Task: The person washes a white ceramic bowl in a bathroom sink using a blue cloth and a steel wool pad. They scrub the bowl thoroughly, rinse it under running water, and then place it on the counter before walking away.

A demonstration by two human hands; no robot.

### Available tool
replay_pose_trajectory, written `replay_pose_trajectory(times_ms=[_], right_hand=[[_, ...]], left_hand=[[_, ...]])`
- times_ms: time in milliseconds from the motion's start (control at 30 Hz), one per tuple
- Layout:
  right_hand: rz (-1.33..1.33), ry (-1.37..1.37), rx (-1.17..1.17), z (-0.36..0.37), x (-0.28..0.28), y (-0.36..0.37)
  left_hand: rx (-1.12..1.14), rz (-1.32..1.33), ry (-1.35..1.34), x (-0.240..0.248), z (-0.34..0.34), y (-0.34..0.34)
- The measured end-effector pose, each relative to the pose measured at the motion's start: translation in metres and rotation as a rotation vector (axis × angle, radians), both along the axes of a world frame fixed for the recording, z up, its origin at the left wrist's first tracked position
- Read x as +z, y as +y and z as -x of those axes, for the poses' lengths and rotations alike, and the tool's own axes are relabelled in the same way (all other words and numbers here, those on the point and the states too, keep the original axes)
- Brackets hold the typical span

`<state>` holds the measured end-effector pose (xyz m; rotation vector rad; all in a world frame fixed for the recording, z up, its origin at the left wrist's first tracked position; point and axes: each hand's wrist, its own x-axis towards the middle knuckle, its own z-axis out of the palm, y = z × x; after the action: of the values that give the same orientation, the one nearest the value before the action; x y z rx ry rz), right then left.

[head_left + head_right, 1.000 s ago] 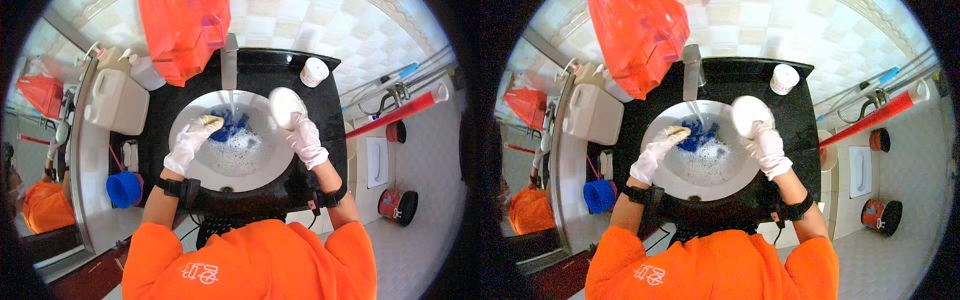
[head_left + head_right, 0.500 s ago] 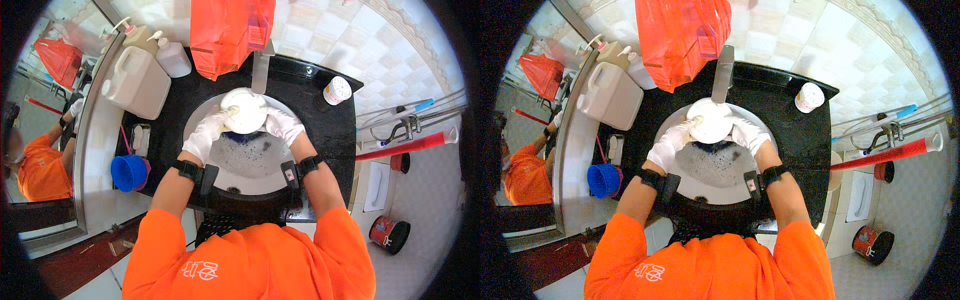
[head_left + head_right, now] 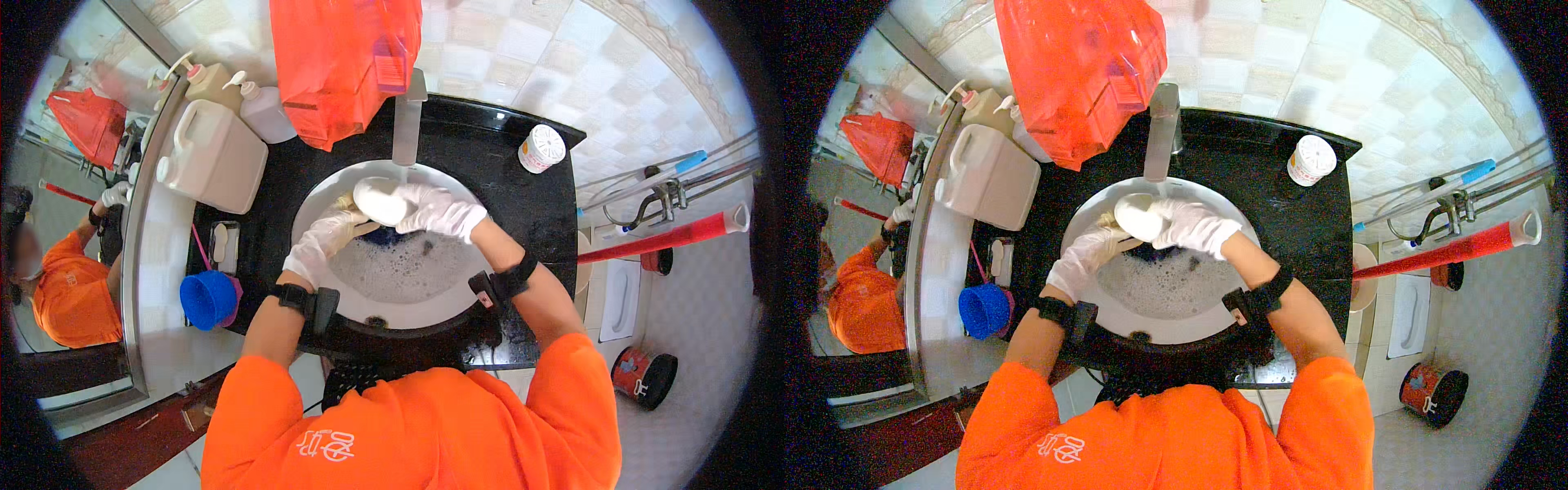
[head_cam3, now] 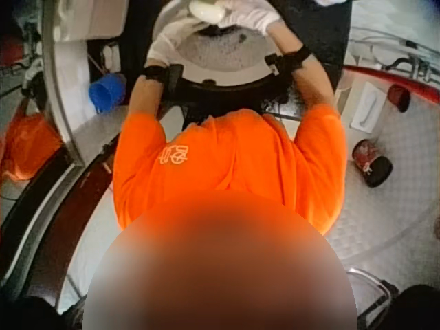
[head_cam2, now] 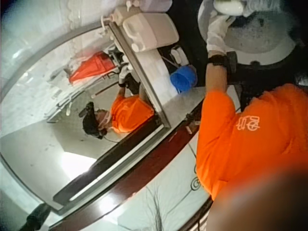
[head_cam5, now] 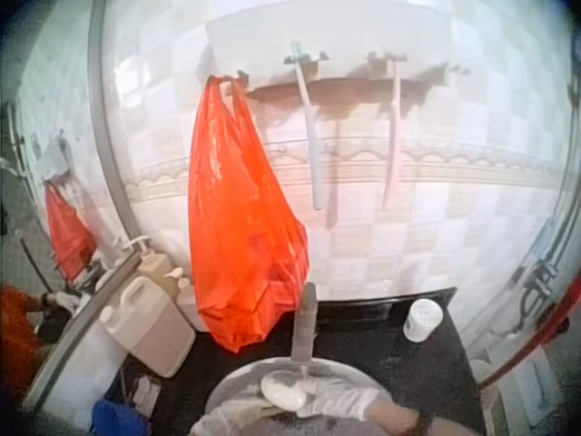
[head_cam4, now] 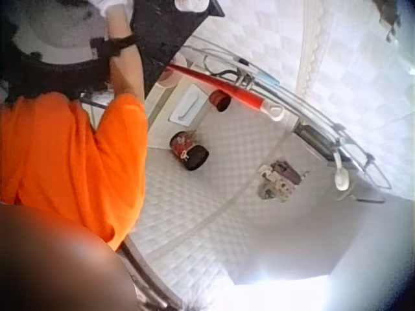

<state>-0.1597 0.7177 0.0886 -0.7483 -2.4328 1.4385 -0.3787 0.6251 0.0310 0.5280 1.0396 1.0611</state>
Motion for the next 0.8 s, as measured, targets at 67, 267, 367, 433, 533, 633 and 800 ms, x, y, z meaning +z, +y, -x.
replay_pose_trajectory(times_ms=[67, 267, 367, 433, 533, 633, 800], right_hand=[[-0.274, -0.104, -0.034, -0.010, 0.006, -0.015], [-0.804, -0.250, 0.063, -0.032, -0.014, -0.022], [-1.152, -0.357, 0.126, -0.033, -0.023, -0.025], [-1.065, -0.214, 0.078, -0.023, -0.029, -0.018], [-0.688, -0.075, -0.026, -0.025, -0.028, -0.012], [-0.779, -0.293, 0.041, -0.034, -0.032, -0.022], [-0.840, -0.206, 0.019, -0.024, -0.029, -0.027]], left_hand=[[-0.165, 0.070, 0.297, 0.034, -0.006, -0.002], [-0.242, -0.336, 1.254, 0.117, -0.025, -0.025], [-0.141, -0.643, 1.261, 0.156, -0.051, -0.006], [-0.114, -0.829, 1.412, 0.186, -0.068, 0.008], [-0.076, -0.924, 1.478, 0.194, -0.078, 0.033], [-0.078, -0.967, 1.628, 0.177, -0.070, 0.050], [-0.112, -1.014, 1.770, 0.162, -0.067, 0.062]])
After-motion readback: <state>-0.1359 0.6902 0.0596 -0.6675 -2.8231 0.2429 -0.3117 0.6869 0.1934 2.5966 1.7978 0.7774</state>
